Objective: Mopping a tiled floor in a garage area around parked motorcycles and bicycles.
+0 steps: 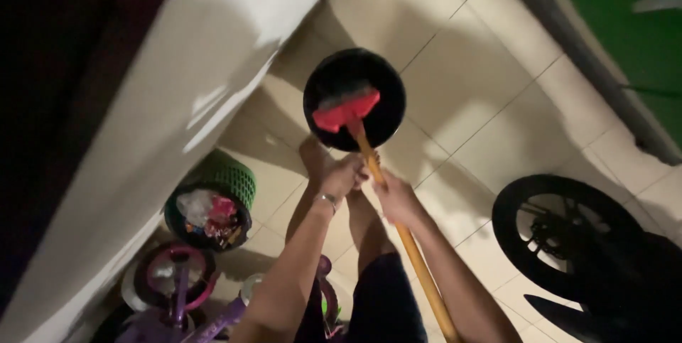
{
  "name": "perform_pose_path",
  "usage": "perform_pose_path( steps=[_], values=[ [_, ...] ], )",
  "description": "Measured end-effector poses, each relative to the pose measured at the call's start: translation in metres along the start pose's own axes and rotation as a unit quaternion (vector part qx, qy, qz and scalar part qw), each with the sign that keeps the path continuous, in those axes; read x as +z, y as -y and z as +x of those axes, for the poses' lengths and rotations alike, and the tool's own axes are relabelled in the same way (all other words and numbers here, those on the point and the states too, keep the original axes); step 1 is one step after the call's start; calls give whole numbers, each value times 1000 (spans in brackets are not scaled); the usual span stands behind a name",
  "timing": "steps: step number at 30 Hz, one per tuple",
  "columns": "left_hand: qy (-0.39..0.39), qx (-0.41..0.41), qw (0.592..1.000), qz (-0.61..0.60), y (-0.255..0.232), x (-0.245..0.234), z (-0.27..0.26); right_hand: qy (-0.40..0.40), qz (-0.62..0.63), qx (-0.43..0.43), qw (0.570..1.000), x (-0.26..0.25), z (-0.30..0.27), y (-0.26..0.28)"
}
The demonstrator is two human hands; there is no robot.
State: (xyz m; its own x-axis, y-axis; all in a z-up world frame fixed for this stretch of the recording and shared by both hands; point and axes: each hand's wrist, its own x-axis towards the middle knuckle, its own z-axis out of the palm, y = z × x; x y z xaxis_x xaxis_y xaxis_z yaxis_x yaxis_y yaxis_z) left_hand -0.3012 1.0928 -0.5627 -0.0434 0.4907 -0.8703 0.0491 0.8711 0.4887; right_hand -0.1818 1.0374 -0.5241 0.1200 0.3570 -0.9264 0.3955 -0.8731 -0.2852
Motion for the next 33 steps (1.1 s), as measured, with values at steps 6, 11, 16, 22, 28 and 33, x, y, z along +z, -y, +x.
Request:
perform_pose_path(
  steps=[6, 11, 16, 22, 28, 33],
  values=[
    [252, -129, 949, 137, -28, -10, -49, 67, 1, 63, 996, -42, -143, 18],
    [223, -164, 952, 134, -21, -20, -45, 80, 22, 67, 994, -40, -140, 30],
    [199, -143, 956, 163, -9, -14, -14, 37, -23, 10, 999, 2, -38, -18],
    [195, -135, 963, 127, 70, -14, 69, 28, -104, -47, 993, 12, 60, 1],
    [106, -120, 981, 108, 79, -28, 100, 94, -304, -83, 944, 33, 186, -48],
    [119, -101, 983, 92, 66, -33, 95, 105, -301, -91, 943, -11, 118, 40]
  ],
)
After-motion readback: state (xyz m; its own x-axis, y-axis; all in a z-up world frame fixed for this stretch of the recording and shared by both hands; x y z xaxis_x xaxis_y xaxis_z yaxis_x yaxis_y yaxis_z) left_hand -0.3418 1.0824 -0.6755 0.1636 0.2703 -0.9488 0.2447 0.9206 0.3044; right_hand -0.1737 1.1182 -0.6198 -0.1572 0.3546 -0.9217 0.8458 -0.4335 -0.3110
